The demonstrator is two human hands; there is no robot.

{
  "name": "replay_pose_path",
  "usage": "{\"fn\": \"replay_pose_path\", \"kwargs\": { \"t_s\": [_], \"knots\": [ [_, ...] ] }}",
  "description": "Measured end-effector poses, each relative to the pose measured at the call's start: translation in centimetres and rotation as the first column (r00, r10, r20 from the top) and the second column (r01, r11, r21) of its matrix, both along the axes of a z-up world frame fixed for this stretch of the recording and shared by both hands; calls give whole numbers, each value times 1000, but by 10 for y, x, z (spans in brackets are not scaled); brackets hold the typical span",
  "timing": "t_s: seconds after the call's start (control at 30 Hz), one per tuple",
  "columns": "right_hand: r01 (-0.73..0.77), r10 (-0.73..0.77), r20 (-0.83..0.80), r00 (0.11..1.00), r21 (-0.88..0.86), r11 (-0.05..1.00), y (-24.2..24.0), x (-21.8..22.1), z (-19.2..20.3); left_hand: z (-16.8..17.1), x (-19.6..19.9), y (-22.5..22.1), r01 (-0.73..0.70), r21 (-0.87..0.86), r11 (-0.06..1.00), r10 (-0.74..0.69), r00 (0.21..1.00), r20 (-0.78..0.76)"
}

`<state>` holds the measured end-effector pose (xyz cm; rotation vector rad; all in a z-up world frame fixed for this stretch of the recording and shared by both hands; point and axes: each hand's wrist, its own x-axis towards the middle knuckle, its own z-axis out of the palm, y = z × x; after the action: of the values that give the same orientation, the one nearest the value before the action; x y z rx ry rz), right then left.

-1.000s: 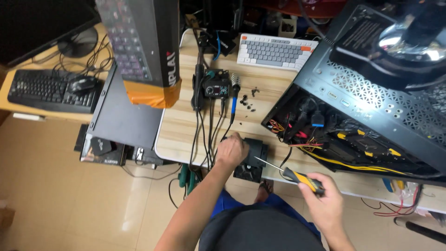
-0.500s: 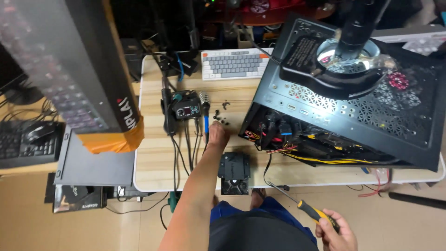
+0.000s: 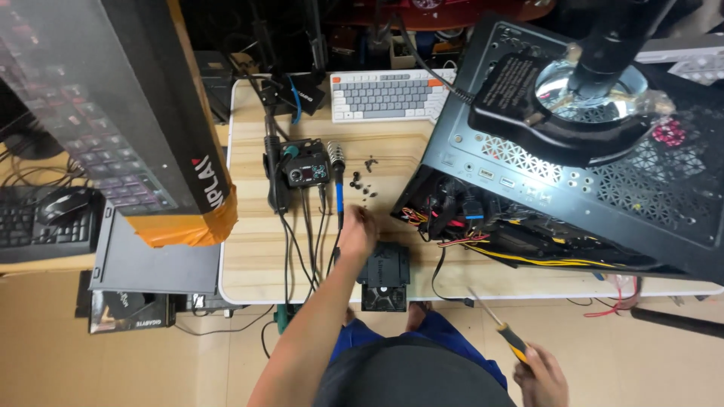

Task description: Unscrewing a hard drive from a mounting bracket and handling the drive on a repair bench.

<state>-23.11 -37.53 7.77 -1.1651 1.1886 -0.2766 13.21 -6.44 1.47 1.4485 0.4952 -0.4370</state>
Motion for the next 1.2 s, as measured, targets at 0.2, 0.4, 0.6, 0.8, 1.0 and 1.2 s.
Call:
{"fn": "replay_pose_path", "kwargs": {
  "t_s": [0.2,0.4,0.6,0.8,1.0,1.2],
  "knots": [
    [-137,130,80,988,86,987,21,66,-61,33,-105,29,161,517,841,-330,909,254],
    [-307,308,0,952,-17,951,39,105,-47,36,-171,71,122,462,879,-131,991,-14],
    [-688,591,-389,707,-571,447,55,135,-20,29,-172,78,114,422,899,-70,991,-118],
    [-679,573,-464,676,-695,238,57,158,-40,21,-153,67,35,278,960,13,986,-168],
    [-676,560,-488,669,-713,185,56,154,-42,-20,-144,63,-103,217,971,130,985,-115],
    [-664,553,-503,664,-736,129,51,141,-49,-49,-137,54,-199,127,972,210,974,-81]
  ]
}}
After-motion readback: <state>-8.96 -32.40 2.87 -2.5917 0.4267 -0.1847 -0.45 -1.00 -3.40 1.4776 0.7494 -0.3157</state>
